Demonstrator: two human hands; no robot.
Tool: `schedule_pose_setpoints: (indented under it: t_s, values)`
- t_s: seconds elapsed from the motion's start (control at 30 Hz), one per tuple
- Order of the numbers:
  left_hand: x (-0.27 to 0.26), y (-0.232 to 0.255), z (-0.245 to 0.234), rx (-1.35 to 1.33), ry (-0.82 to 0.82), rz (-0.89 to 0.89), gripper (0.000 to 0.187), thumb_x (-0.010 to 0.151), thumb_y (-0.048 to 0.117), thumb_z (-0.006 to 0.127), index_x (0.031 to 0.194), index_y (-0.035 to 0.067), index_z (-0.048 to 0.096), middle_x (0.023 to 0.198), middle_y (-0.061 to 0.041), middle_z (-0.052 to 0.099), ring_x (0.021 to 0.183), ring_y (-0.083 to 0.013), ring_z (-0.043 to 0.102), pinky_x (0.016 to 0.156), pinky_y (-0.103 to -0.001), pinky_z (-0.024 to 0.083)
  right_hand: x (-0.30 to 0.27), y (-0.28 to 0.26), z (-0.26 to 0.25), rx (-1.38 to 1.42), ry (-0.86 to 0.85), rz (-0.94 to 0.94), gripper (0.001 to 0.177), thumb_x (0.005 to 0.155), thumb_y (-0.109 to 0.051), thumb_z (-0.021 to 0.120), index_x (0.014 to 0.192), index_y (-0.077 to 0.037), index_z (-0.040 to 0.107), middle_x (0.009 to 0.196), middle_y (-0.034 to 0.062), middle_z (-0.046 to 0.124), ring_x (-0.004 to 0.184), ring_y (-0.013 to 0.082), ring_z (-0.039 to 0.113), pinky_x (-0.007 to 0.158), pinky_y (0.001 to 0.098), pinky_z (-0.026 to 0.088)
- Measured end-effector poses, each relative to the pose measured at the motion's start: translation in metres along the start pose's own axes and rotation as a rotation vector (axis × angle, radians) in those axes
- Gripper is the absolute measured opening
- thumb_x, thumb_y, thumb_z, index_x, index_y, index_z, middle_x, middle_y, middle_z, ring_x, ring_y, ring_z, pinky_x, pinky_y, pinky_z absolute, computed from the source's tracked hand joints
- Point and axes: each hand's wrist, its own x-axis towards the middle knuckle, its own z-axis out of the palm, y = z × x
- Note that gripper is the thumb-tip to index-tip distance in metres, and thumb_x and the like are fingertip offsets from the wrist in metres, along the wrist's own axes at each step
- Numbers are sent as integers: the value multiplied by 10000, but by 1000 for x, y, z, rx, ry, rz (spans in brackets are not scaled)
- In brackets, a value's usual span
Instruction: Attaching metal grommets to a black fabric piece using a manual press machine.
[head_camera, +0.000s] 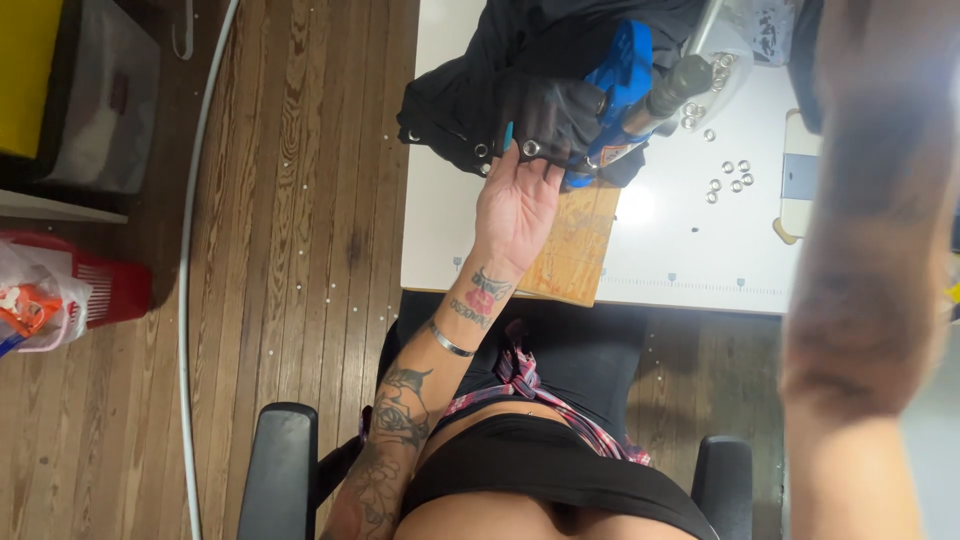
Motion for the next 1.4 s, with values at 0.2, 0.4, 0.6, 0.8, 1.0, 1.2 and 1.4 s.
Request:
schedule_pose_setpoints:
  t_s: [0.2,0.4,0.6,0.8,1.0,1.2,1.4]
  values:
    - [3,4,-11,-13,-9,15,236,942,73,386,1019,92,609,1104,-108,583,1073,-232,529,1053,-452,298,-63,-101,54,373,68,288,181,958,39,542,1138,58,545,1099,191,530,1119,284,495,966,348,352]
    - [4,1,-6,6,12,-1,232,941,79,390,995,85,616,1079,-116,595,1064,-236,532,1048,-448,310,-71,-162,69,524,-86,457,325,835,-50,620,1148,-38,533,1191,187,502,1175,318,403,1001,475,298]
    - [6,-1,-20,21,16,-4,232,939,87,389,979,93,617,1066,-109,603,1045,-221,547,1037,-439,328,-60,-162,78,531,-192,523,319,772,-215,711,1070,-182,603,1221,29,496,1228,250,373,1023,566,110]
    - [2,-1,-7,12,-25,-15,242,946,86,374,1013,90,607,1084,-102,596,1065,-224,532,1036,-424,335,-53,-176,75,547,-189,569,251,779,-245,713,1001,-163,631,1174,54,534,1224,295,373,988,641,21]
    - [4,0,-15,21,-22,-17,234,946,98,382,1014,99,605,1084,-92,597,1061,-212,536,1031,-416,342,-57,-168,86,633,-137,645,278,716,-204,766,961,-145,648,1103,65,578,1181,241,432,1025,577,143]
    - [9,-1,-30,30,-17,-5,238,946,95,379,1025,103,603,1103,-91,590,1077,-214,526,1036,-418,331,-52,-188,74,554,-221,560,323,791,-237,686,1087,-153,586,1177,119,536,1226,325,328,1016,596,55]
    - [4,1,-8,20,-50,-7,244,954,97,372,1060,106,591,1136,-87,570,1112,-215,498,1055,-429,306,-76,-160,74,496,-84,374,344,835,-92,634,1160,-48,529,1152,203,525,1152,363,409,961,561,287]
